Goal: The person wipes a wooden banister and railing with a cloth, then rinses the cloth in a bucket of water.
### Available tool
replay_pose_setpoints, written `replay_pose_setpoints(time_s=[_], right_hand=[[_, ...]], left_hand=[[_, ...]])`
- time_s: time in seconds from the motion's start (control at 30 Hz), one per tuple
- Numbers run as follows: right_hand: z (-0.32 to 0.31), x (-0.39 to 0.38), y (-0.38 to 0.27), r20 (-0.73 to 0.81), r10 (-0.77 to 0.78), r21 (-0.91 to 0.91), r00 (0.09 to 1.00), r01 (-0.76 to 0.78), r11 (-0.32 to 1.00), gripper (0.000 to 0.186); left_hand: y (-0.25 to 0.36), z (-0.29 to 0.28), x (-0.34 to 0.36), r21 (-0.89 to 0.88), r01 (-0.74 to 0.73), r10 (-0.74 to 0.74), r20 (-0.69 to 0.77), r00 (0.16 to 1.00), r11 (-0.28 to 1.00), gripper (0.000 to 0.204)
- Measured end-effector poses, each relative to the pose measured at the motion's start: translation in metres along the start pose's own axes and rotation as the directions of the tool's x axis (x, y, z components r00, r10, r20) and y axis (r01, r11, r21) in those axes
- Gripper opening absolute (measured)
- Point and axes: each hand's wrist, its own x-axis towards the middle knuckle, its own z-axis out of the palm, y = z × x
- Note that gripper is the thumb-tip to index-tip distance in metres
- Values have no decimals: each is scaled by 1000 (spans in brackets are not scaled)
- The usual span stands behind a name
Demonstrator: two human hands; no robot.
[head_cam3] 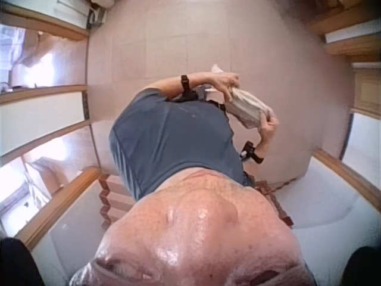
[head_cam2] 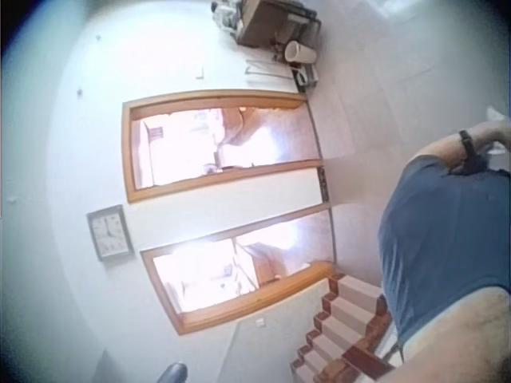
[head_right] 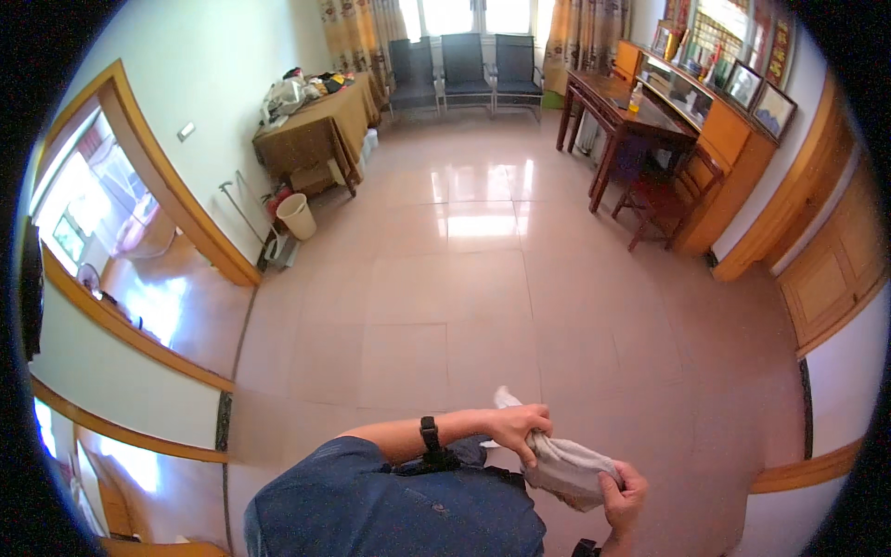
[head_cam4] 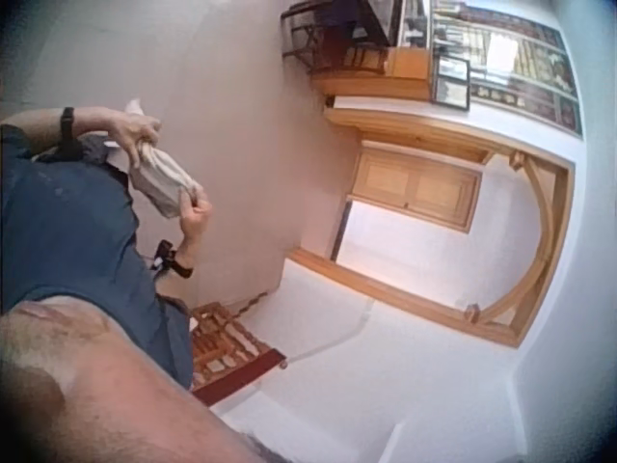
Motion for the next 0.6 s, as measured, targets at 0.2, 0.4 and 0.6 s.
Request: replay_pose_setpoints(time_s=[0.2,0.4,0.6], right_hand=[[-19,117,-67,570,-20,-447,822,330,831,18],[-57,218,-84,279,-189,-697,941,334,635,23],[-97,240,-2,-287,-629,-802,722,179,570,43]], left_hand=[[-3,-51,97,-368,26,92,298,950,929,60],[25,-73,195,-186,140,13,643,765,972,53],[6,-80,286,-535,311,-20,480,877,786,46]])
